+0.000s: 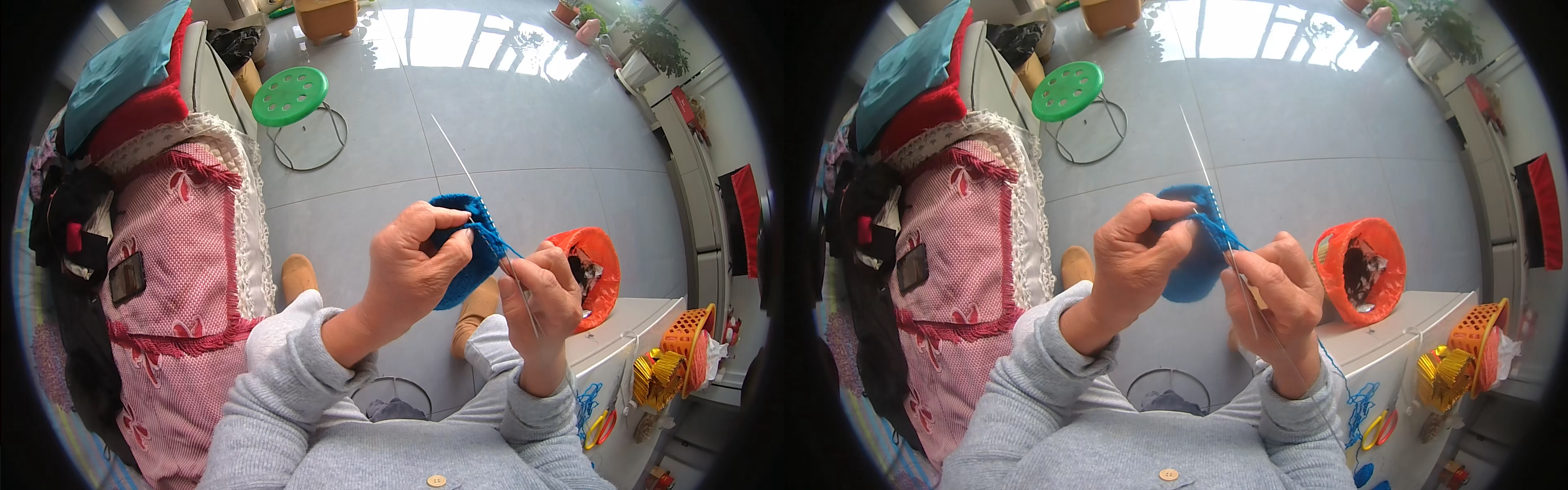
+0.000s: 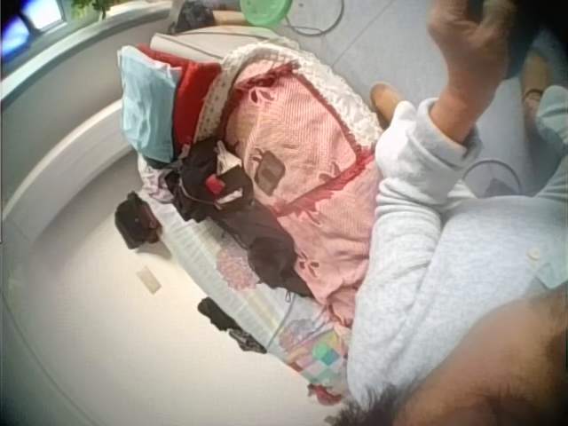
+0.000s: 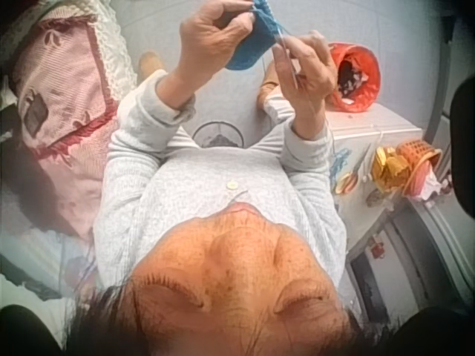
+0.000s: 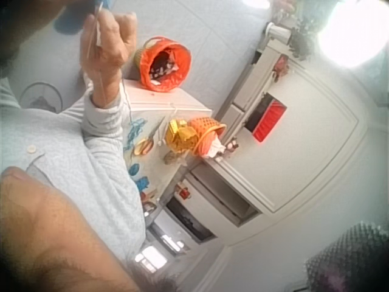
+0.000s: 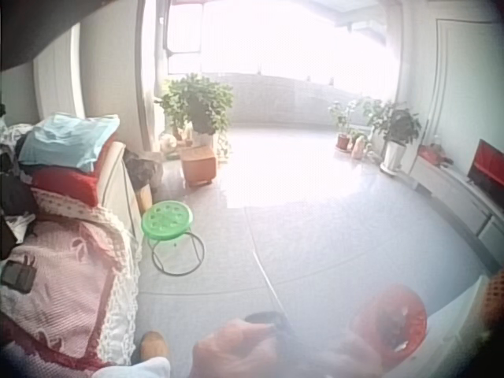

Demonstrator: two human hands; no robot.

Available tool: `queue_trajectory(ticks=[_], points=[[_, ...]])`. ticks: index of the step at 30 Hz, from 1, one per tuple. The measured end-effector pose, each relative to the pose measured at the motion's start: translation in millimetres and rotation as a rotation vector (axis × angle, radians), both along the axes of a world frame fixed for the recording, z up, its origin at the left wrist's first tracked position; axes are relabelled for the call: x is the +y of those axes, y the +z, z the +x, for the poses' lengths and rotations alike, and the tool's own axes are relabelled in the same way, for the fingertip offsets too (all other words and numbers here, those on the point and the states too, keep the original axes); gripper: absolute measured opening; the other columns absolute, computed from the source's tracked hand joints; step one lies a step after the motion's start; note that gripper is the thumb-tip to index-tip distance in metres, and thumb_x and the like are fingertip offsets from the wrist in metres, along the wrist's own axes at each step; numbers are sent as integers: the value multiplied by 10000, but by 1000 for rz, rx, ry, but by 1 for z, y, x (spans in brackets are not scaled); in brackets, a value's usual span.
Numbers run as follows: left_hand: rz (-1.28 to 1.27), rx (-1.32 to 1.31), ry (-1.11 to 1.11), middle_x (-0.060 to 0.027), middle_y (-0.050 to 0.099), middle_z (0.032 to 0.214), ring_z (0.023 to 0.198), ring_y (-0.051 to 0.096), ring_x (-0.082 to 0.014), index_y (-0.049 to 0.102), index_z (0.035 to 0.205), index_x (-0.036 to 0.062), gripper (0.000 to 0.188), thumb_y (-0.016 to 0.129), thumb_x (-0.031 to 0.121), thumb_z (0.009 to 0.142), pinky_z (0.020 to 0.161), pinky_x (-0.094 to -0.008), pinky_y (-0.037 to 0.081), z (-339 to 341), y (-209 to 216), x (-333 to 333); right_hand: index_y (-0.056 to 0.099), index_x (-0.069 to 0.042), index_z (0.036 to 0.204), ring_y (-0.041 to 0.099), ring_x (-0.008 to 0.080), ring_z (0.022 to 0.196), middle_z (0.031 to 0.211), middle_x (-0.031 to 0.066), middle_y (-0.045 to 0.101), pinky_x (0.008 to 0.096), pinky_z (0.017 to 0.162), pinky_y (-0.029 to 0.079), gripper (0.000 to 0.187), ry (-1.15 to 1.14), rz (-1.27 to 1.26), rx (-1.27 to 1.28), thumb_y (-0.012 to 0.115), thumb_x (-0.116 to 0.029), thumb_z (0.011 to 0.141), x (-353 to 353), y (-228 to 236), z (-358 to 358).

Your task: The person knits a blue fabric using two metal needles and blue yarn. They hold the needles and yarn, repeatedly forming stitches and pulling the yarn through loops to extend the knitted piece.

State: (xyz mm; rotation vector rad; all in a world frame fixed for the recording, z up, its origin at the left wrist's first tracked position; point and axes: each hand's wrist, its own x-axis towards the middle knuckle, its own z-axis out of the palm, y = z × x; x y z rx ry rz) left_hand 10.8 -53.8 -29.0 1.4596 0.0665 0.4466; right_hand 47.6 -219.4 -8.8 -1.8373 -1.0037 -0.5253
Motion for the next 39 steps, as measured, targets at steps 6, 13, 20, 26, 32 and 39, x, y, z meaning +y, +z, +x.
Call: queue_trajectory(ticks=[6,13,20,26,32,39], points=[[-52,85,-212,-10,609,804,640,543,-33,659,940,-14,88,624,-8,860,546,-171,438,1,4,17,660,59,878,449,139,592,709,84,560,279,546,349,203,115,79,311,603,128,696,-11,5,6],[-378,227,-542,-32,625,792,635,580,-51,650,906,-24,65,643,-11,842,528,-165,467,1,13,33,661,77,868,441,139,697,716,80,550,288,659,357,170,344,351,813,558,-3,759,-23,9,8],[-606,257,-667,-35,653,770,609,595,-51,665,932,3,115,691,80,851,494,-168,492,2,7,32,649,76,896,434,143,719,762,91,529,289,690,364,190,562,582,1209,550,-72,829,-25,0,12],[-594,231,-697,-45,661,787,638,602,-56,665,947,-2,133,701,85,854,510,-170,491,1,5,33,653,82,909,434,123,650,777,106,549,251,628,362,194,628,636,1318,552,-73,851,-27,-4,15],[-544,264,-697,-42,665,819,689,607,-61,670,951,11,130,702,100,863,539,-175,482,2,5,31,664,91,919,424,100,621,777,111,568,230,553,328,203,620,571,1312,565,-72,850,-26,-4,14],[-482,301,-627,-25,644,797,669,581,-48,663,927,24,126,712,120,861,527,-168,465,3,1,23,649,77,891,428,93,657,771,78,551,218,582,324,174,528,540,1251,550,-64,867,-17,-4,4]])
